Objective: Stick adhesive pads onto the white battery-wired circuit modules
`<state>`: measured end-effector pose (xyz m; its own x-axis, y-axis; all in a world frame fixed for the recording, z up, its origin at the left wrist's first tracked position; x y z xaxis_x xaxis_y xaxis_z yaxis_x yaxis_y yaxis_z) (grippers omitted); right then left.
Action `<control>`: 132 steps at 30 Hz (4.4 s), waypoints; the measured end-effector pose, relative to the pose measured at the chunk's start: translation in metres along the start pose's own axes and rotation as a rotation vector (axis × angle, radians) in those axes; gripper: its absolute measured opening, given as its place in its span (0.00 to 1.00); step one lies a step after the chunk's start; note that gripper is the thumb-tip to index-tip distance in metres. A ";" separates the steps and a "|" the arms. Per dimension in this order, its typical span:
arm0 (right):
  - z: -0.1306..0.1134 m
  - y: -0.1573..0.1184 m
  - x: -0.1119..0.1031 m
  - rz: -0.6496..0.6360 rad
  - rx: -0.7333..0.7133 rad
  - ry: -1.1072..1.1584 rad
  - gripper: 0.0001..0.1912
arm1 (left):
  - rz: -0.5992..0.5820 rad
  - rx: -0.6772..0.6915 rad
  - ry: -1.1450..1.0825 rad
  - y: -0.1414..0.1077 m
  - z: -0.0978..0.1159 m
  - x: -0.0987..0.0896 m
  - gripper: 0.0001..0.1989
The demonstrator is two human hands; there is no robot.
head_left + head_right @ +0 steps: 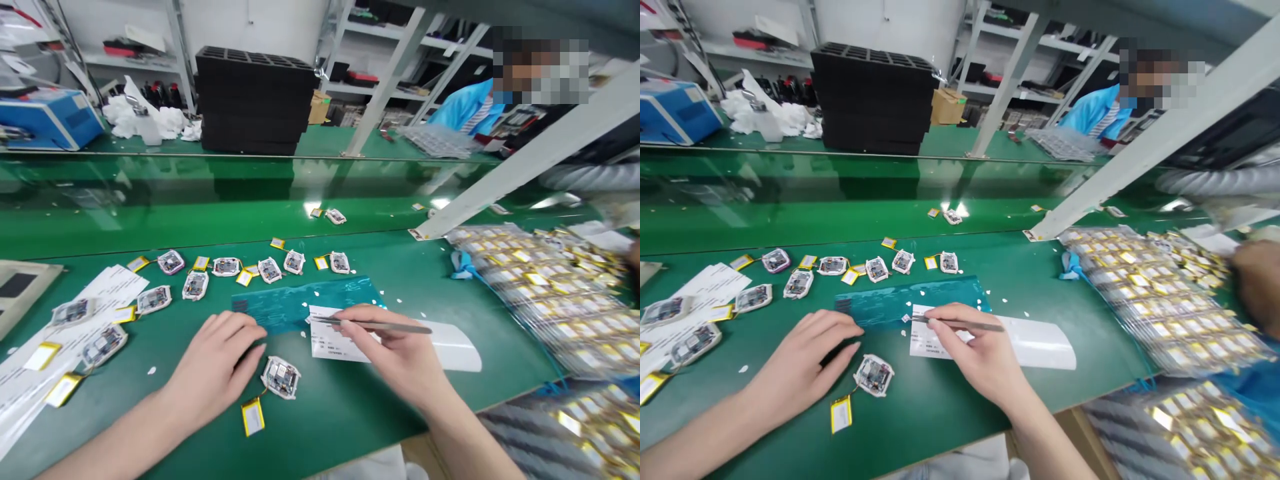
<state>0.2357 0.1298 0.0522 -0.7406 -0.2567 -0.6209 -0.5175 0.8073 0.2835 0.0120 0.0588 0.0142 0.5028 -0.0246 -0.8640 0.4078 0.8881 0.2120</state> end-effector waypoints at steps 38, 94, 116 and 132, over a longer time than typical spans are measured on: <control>-0.002 -0.040 0.011 -0.032 -0.175 -0.636 0.14 | 0.079 0.020 0.031 0.000 -0.012 -0.001 0.10; 0.017 0.081 0.108 -0.494 0.288 0.635 0.17 | -0.043 0.030 0.165 0.002 -0.037 -0.014 0.08; -0.008 0.046 0.029 -0.126 0.235 0.617 0.24 | 0.013 0.214 0.106 -0.002 -0.001 -0.021 0.11; 0.007 -0.075 0.039 0.334 0.257 0.392 0.11 | -0.113 0.043 0.054 -0.006 0.017 -0.003 0.10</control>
<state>0.2487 0.0632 0.0021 -0.9750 -0.1034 -0.1968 -0.1432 0.9692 0.2005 0.0204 0.0460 0.0235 0.4109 -0.0980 -0.9064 0.4927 0.8604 0.1303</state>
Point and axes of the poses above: each hand's wrist, its own y-axis towards the middle knuckle, its own x-axis out of the palm, z = x × y, the point moved 7 cm from there along y, towards the middle knuckle, and after that the axes turned 12 degrees about -z, right-handed, at the moved point
